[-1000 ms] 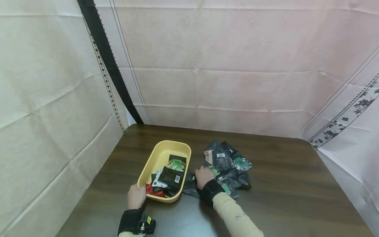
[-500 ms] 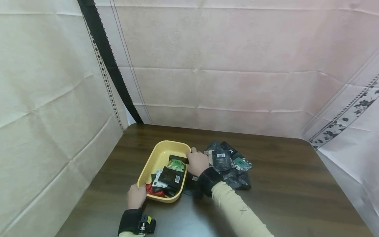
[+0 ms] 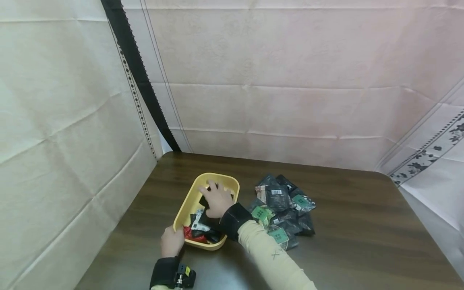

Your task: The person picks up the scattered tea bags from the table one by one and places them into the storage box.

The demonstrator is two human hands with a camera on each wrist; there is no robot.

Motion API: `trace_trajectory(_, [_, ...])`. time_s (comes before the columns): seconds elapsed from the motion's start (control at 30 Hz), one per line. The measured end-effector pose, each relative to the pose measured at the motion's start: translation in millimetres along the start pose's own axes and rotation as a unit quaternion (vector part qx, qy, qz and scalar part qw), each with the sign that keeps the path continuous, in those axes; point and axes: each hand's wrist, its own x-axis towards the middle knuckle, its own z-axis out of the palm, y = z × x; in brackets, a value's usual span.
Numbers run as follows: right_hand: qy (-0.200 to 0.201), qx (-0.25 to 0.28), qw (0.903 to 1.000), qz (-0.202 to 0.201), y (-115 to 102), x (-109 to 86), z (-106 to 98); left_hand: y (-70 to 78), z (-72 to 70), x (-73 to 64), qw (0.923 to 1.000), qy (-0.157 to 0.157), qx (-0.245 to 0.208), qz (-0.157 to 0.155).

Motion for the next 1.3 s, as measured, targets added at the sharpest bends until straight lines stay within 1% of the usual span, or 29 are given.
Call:
trace_trajectory(0.03, [-0.01,0.011,0.9999,0.003,1,-1.1,1,0.2,0.8,-0.2,1.0,0.0,-0.001,0.001])
trace_trajectory(0.1, [-0.013,0.033,0.9993,0.009,3,-4.3,1,0.2,2.0,-0.1,1.0,0.004,-0.003,0.007])
trace_trajectory(0.23, [0.012,0.06,0.9981,0.002,9,-10.8,0,-1.6,2.4,1.4,0.9999,0.007,-0.005,0.011])
trace_trajectory(0.33, [0.015,0.066,0.9977,0.001,15,-16.1,1,-2.8,2.1,2.9,0.9999,0.007,-0.002,0.012])
trace_trajectory(0.47, [0.001,0.069,0.9975,0.016,28,-25.9,2,-1.7,2.4,3.1,1.0,0.0,0.001,0.006])
trace_trajectory(0.53, [0.0,0.069,0.9973,0.023,35,-32.0,3,-1.2,2.4,2.8,1.0,-0.005,0.0,0.002])
trace_trajectory(0.67, [0.007,0.067,0.9971,0.035,54,-47.0,3,-2.4,2.8,2.9,0.9998,-0.016,-0.004,-0.008])
trace_trajectory(0.73, [0.011,0.064,0.9968,0.046,66,-55.6,3,-3.5,3.2,3.4,0.9998,-0.019,-0.005,-0.008])
trace_trajectory(0.8, [0.013,0.062,0.996,0.063,80,-64.3,5,-4.6,3.7,3.6,0.9998,-0.018,-0.001,-0.003])
trace_trajectory(0.93, [0.008,0.047,0.9945,0.094,110,-70.2,12,-7.3,-0.8,6.2,1.0,-0.002,0.007,0.004])
trace_trajectory(1.03, [-0.015,0.025,0.992,0.123,132,-73.8,18,-7.7,-2.0,5.8,0.9999,-0.002,0.013,0.003])
trace_trajectory(1.13, [-0.041,-0.007,0.9889,0.142,151,-76.6,20,-6.6,-1.3,4.4,0.9998,-0.006,0.017,0.005])
trace_trajectory(1.2, [-0.062,-0.022,0.987,0.146,160,-78.2,19,-5.4,-0.1,3.0,0.9998,-0.009,0.015,0.005])
trace_trajectory(1.3, [-0.091,-0.053,0.9849,0.137,170,-80.9,21,-4.3,2.0,1.3,0.9999,-0.011,0.012,0.006])
